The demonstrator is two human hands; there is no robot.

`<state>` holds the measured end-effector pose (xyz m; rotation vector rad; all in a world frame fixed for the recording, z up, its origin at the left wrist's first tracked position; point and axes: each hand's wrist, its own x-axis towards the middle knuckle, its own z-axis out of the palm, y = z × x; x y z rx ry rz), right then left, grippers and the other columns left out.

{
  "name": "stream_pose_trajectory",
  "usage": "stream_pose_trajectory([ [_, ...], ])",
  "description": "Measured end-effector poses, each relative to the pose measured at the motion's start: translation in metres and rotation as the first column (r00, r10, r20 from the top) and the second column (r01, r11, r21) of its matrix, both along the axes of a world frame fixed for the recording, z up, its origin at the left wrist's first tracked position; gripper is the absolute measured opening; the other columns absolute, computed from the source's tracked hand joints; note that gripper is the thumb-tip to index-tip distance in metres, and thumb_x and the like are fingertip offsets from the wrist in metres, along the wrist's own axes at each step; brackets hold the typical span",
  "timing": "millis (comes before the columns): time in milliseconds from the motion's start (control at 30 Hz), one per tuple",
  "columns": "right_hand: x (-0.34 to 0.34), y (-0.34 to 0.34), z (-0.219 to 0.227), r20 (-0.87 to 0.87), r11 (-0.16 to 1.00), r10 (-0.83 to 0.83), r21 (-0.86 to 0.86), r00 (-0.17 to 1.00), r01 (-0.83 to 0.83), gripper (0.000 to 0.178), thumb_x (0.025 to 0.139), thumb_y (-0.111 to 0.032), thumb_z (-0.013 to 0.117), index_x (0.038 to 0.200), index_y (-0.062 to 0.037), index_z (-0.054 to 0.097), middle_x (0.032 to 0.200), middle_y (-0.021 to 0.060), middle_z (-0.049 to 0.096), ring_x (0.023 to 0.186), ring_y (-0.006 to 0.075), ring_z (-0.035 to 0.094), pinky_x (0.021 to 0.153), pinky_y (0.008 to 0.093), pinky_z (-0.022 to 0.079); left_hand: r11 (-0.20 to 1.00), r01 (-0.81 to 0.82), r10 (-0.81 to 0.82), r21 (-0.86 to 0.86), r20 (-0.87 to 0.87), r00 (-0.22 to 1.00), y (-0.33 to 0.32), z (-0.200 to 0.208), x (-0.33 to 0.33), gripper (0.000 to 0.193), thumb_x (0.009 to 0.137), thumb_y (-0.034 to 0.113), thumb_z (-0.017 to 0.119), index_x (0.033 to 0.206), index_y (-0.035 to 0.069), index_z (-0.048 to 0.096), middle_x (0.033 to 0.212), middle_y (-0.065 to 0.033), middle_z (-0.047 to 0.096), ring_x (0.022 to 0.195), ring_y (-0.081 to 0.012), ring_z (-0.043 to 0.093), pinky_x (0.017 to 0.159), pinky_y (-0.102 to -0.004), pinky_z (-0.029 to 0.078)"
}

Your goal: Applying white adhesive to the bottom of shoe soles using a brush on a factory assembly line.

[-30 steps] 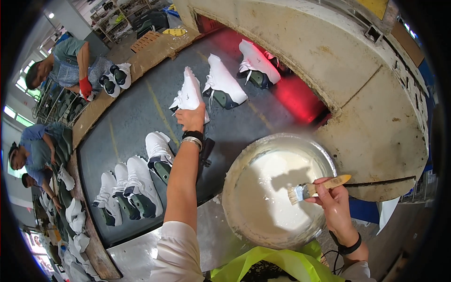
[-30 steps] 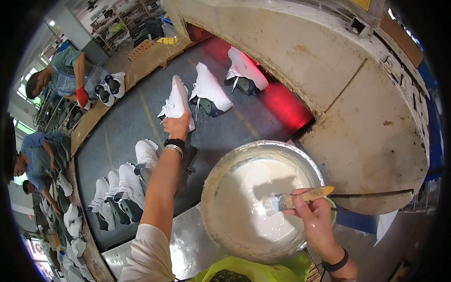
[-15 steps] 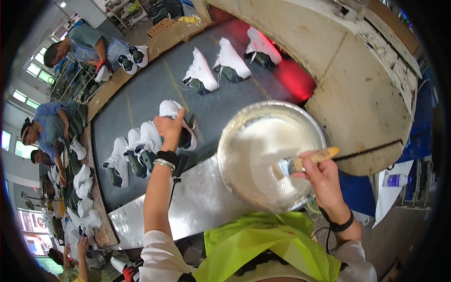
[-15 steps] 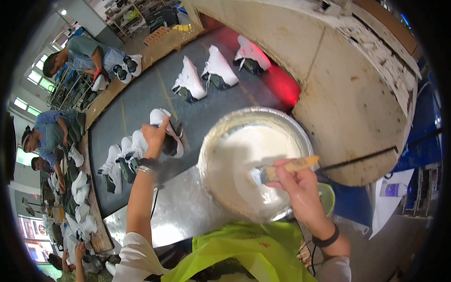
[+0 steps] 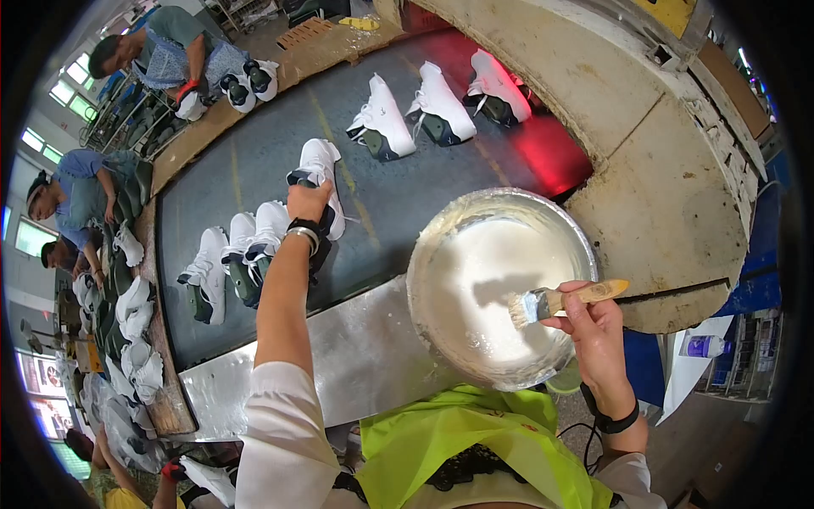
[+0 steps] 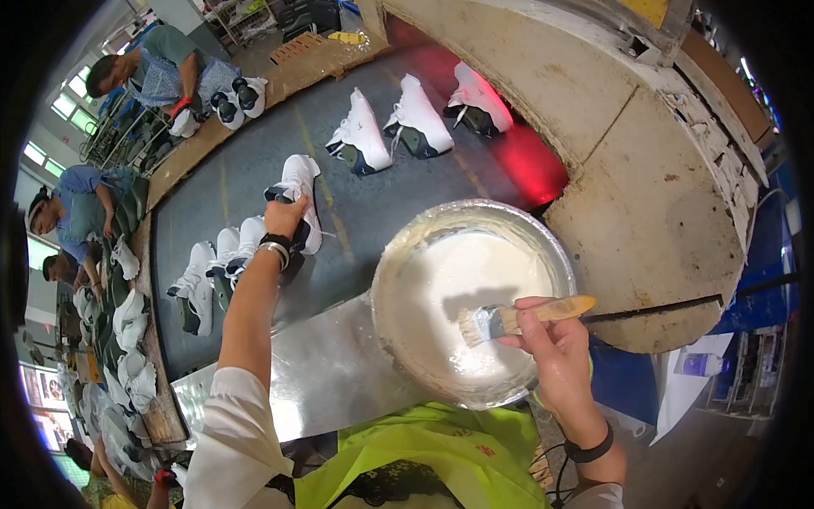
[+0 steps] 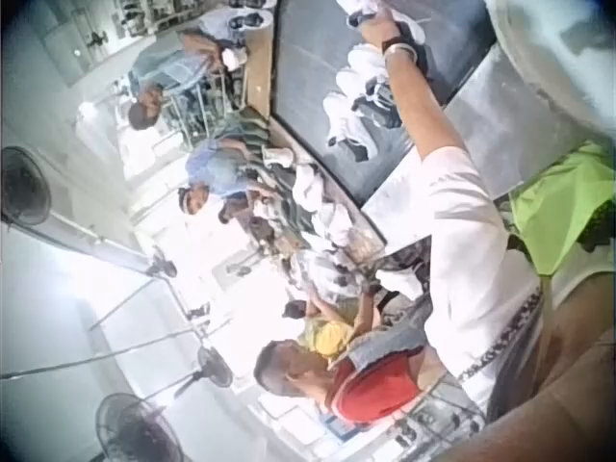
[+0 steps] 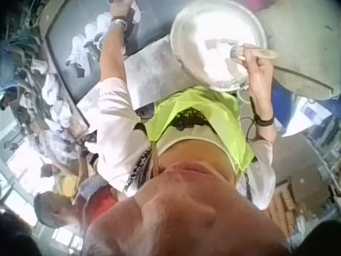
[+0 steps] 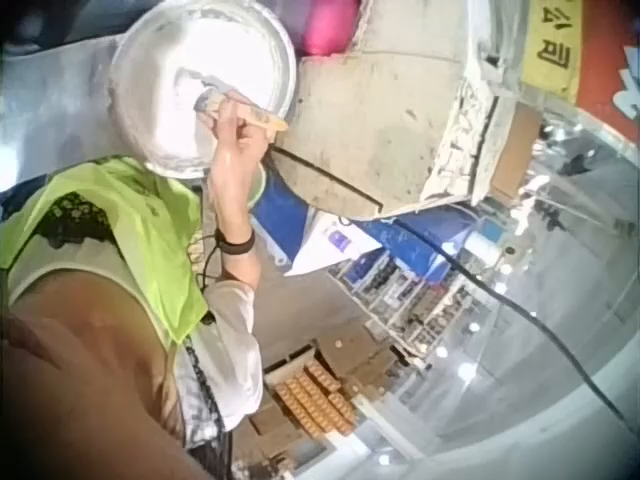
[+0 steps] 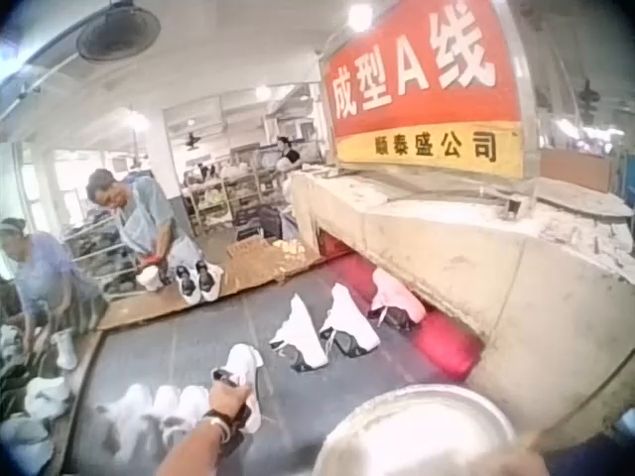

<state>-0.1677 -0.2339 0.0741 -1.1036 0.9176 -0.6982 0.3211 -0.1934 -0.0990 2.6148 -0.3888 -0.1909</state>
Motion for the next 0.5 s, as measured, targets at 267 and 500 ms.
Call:
stream_pose_trajectory([
  [267, 0.004, 0.012, -0.002, -0.069, 0.989, 0.101, -0.099, 0.992, -0.108, 0.027, 0.094, -0.016, 0.055, 0.110, 0.0061, 0.055, 0.099, 0.0106, 0.059, 0.089, 0.0135, 0.059, 0.076, 0.0300, 0.055, 0.549, -0.380, -0.422, -0.744, -0.639, 0.642, 0.139, 0.061, -0.092, 0.063, 0.081, 0.036, 0.070, 0.126, -0.005, 0.050, 0.117, -0.0103, 0.060, 0.101, -0.0214, 0.061, 0.086, -0.0343, 0.049],
  [500, 0.012, -0.004, -0.043, -0.183, 0.949, 0.135, -0.258, 0.974, -0.180, 0.025, 0.092, -0.015, 0.056, 0.108, 0.0038, 0.058, 0.096, 0.0092, 0.062, 0.084, 0.0145, 0.062, 0.070, 0.0286, 0.056, 0.160, -0.615, -0.577, -0.772, -0.579, 0.576, 0.233, 0.084, -0.219, 0.069, 0.093, 0.059, 0.035, 0.140, 0.009, 0.035, 0.139, -0.0092, 0.044, 0.123, -0.0272, 0.046, 0.103, -0.0408, 0.039],
])
